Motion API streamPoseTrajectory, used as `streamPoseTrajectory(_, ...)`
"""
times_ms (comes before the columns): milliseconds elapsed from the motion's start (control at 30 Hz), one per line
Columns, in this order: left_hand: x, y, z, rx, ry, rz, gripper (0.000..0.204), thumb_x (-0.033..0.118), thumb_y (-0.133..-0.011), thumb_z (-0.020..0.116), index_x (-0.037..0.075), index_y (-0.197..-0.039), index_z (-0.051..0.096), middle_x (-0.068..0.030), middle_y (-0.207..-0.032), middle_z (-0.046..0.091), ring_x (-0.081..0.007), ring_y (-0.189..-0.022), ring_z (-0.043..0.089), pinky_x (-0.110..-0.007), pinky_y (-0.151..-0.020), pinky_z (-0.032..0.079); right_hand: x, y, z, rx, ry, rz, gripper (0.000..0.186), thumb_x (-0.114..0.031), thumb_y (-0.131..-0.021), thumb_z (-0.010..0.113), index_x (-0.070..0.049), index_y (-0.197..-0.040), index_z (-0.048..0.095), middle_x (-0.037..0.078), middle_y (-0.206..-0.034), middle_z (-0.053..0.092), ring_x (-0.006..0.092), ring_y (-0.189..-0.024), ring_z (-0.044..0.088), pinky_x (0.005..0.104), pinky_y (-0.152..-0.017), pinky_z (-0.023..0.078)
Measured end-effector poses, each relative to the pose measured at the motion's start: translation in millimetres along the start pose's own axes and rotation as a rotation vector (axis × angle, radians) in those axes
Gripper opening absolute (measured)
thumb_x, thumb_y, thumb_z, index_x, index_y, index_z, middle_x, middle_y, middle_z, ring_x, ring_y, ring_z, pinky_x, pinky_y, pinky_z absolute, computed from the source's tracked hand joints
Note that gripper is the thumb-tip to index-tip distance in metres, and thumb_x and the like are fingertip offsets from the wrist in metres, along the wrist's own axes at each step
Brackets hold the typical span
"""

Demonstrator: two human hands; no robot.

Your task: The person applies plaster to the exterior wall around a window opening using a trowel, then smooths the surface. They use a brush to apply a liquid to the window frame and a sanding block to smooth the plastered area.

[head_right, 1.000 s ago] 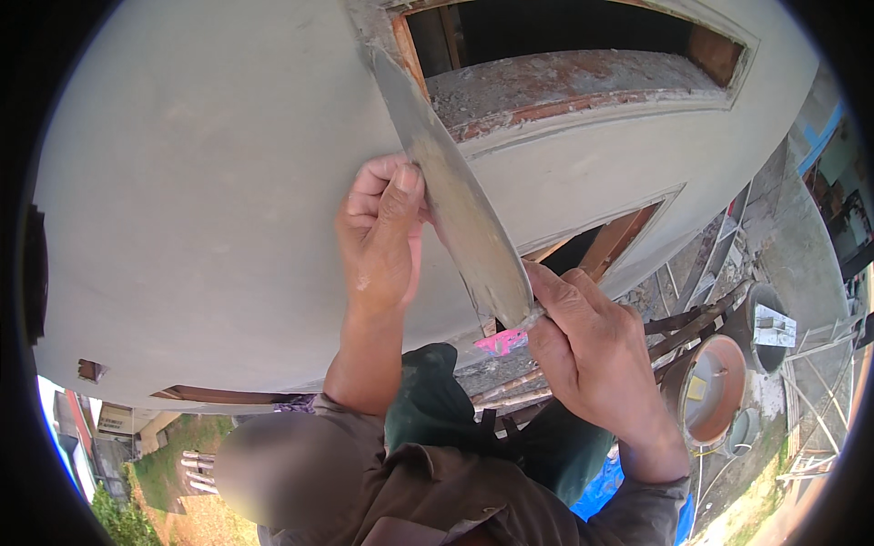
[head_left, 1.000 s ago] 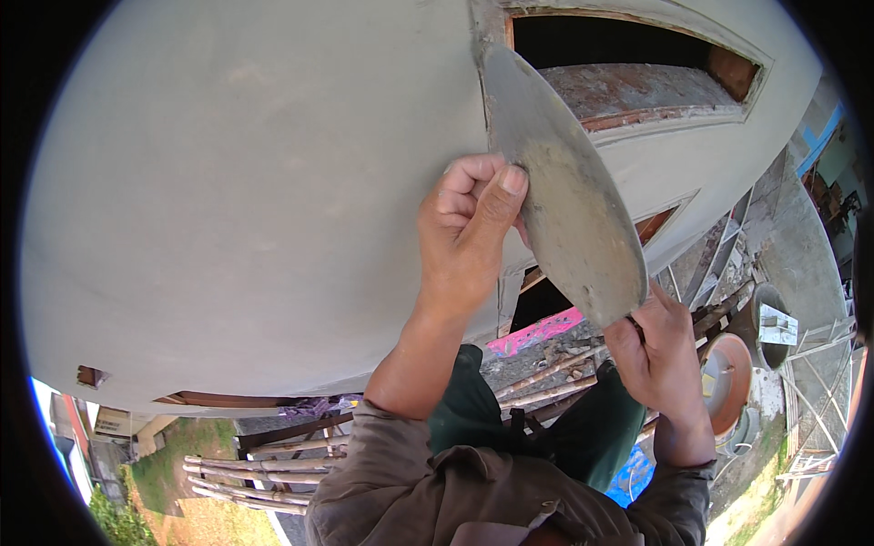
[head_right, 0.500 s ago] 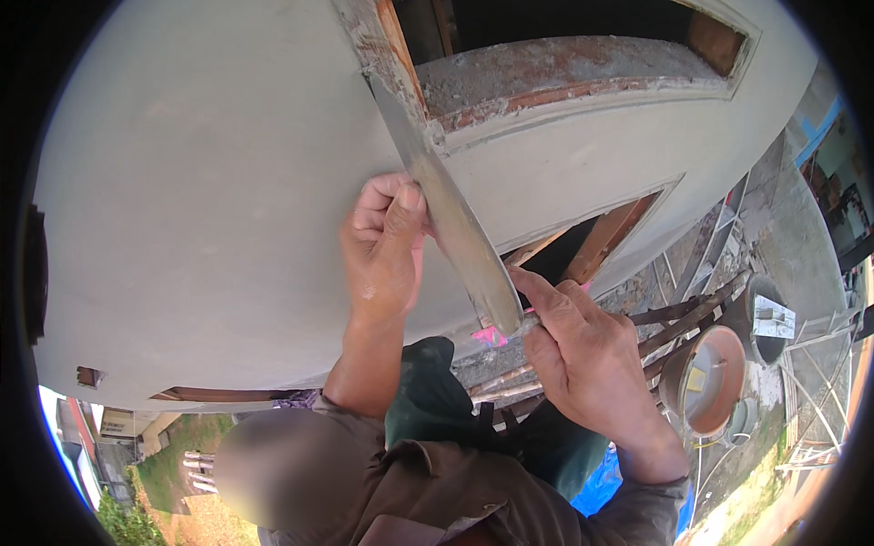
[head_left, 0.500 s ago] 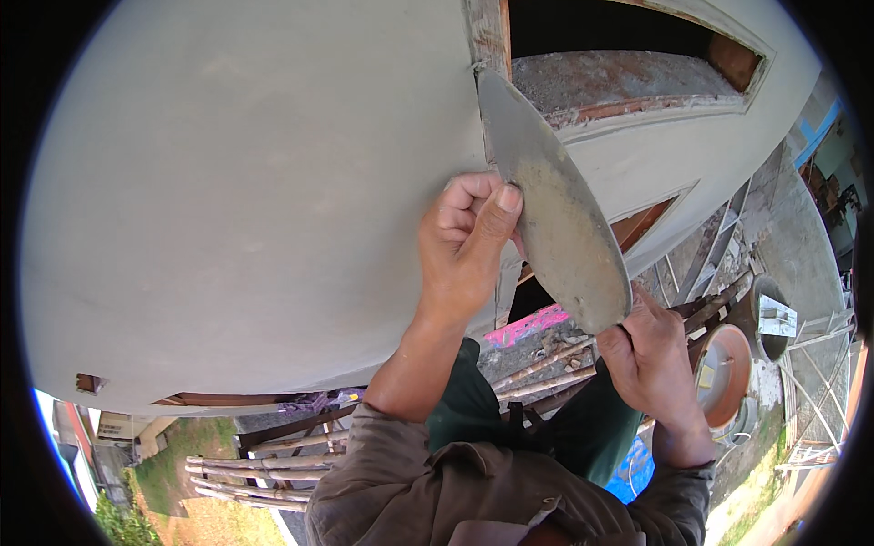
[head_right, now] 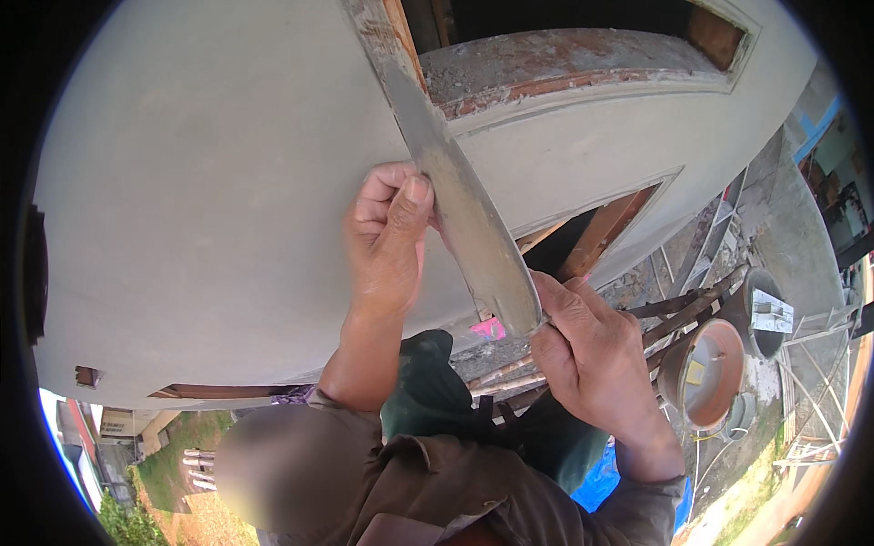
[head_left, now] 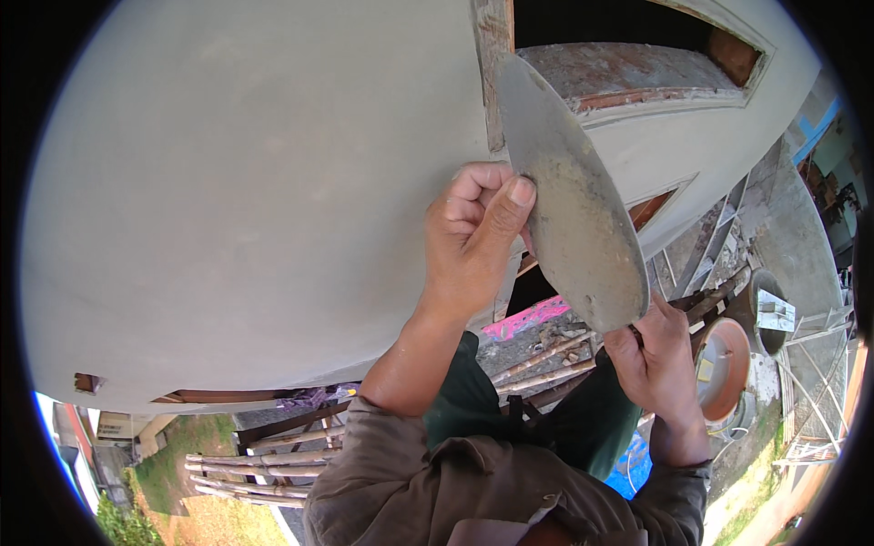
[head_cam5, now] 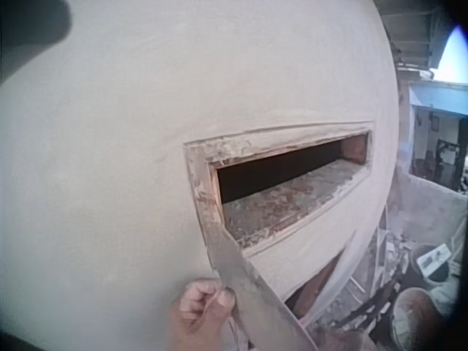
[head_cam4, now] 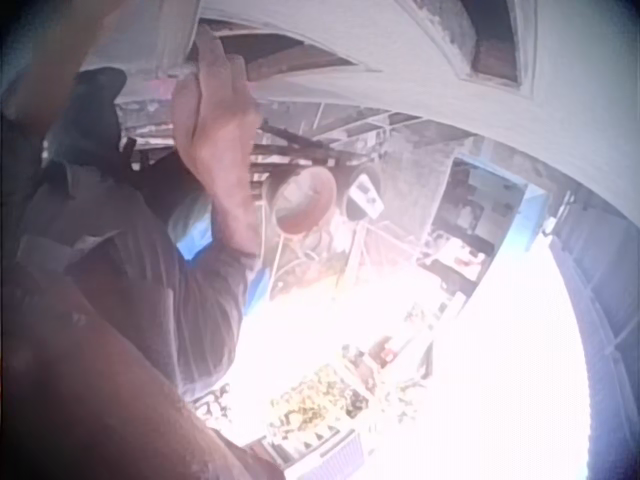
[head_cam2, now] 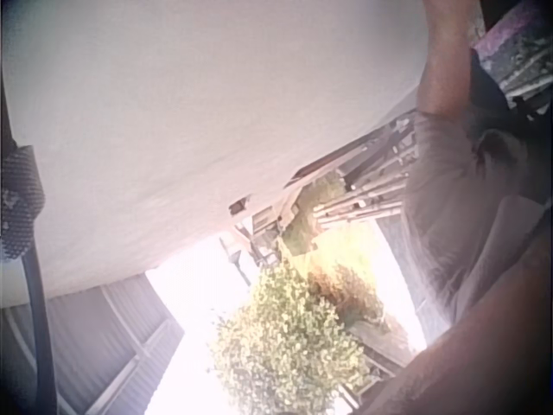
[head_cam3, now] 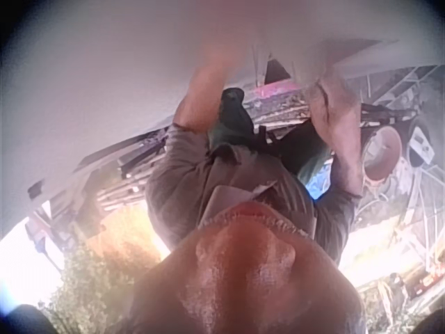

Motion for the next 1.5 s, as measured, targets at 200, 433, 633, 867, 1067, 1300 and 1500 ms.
streamPoseTrajectory(200,19,-16,4,-0.009,-0.025,0.062,0.024,0.020,-0.099,0.062,-0.004,-0.101,0.058,-0.0057,-0.082,0.064,-0.0087,-0.067,0.059,-0.025,-0.057,0.051,-7,-13,-5,0.036,-0.021,-0.050,0.039,-0.002,-0.085,0.061,0.001,-0.125,0.059,0.017,-0.086,0.061,0.0351,-0.070,0.064,0.0390,-0.063,0.051)
streamPoseTrajectory(433,18,-21,2,0.008,-0.009,0.068,0.027,0.022,-0.098,0.063,-0.004,-0.101,0.058,-0.0060,-0.081,0.064,-0.0091,-0.067,0.059,-0.025,-0.056,0.052,-11,-21,-6,0.066,-0.004,-0.124,0.040,-0.001,-0.085,0.061,0.001,-0.125,0.058,0.017,-0.085,0.061,0.0345,-0.070,0.063,0.0386,-0.062,0.051)
streamPoseTrajectory(633,14,-16,-3,0.010,-0.007,0.026,0.028,0.022,-0.098,0.064,-0.004,-0.102,0.058,-0.0063,-0.083,0.064,-0.0091,-0.069,0.060,-0.026,-0.056,0.052,-5,-14,-2,0.042,0.021,-0.104,0.041,-0.002,-0.085,0.062,0.000,-0.126,0.058,0.017,-0.084,0.060,0.0347,-0.068,0.063,0.0402,-0.061,0.052)
streamPoseTrajectory(867,-2,-4,-13,0.005,0.002,0.001,0.025,0.019,-0.098,0.063,-0.005,-0.103,0.058,-0.0070,-0.086,0.064,-0.0092,-0.070,0.060,-0.026,-0.058,0.053,2,-9,8,0.025,0.005,-0.063,0.044,-0.003,-0.086,0.061,-0.002,-0.129,0.056,0.015,-0.080,0.058,0.0330,-0.065,0.063,0.0404,-0.058,0.051)
streamPoseTrajectory(1067,-9,8,-15,-0.007,0.020,-0.053,0.022,0.016,-0.099,0.061,-0.005,-0.104,0.058,-0.0077,-0.087,0.065,-0.0098,-0.072,0.061,-0.027,-0.059,0.053,10,0,15,-0.004,0.023,-0.027,0.045,-0.005,-0.086,0.061,-0.005,-0.131,0.056,0.014,-0.082,0.059,0.0330,-0.065,0.063,0.0421,-0.058,0.052)
streamPoseTrajectory(1300,-24,23,-25,0.004,-0.004,-0.100,0.022,0.015,-0.099,0.061,-0.005,-0.104,0.057,-0.0088,-0.088,0.066,-0.0116,-0.074,0.063,-0.029,-0.063,0.054,16,8,23,-0.017,0.002,0.016,0.042,-0.007,-0.087,0.061,-0.004,-0.129,0.057,0.015,-0.085,0.061,0.0349,-0.066,0.064,0.0433,-0.058,0.052)
streamPoseTrajectory(1500,-37,37,-27,-0.008,-0.011,-0.179,0.021,0.016,-0.100,0.060,-0.005,-0.105,0.056,-0.0087,-0.087,0.065,-0.0118,-0.073,0.063,-0.029,-0.062,0.054,24,20,28,-0.057,-0.006,0.060,0.040,-0.007,-0.087,0.061,-0.002,-0.126,0.058,0.016,-0.088,0.062,0.0374,-0.069,0.065,0.0443,-0.060,0.053)
Point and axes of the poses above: each hand's wrist, its own y-axis away from the middle knuckle, its own z-axis out of the palm, x = y × z, the point moved 5 cm from there along -y, towards the middle knuckle
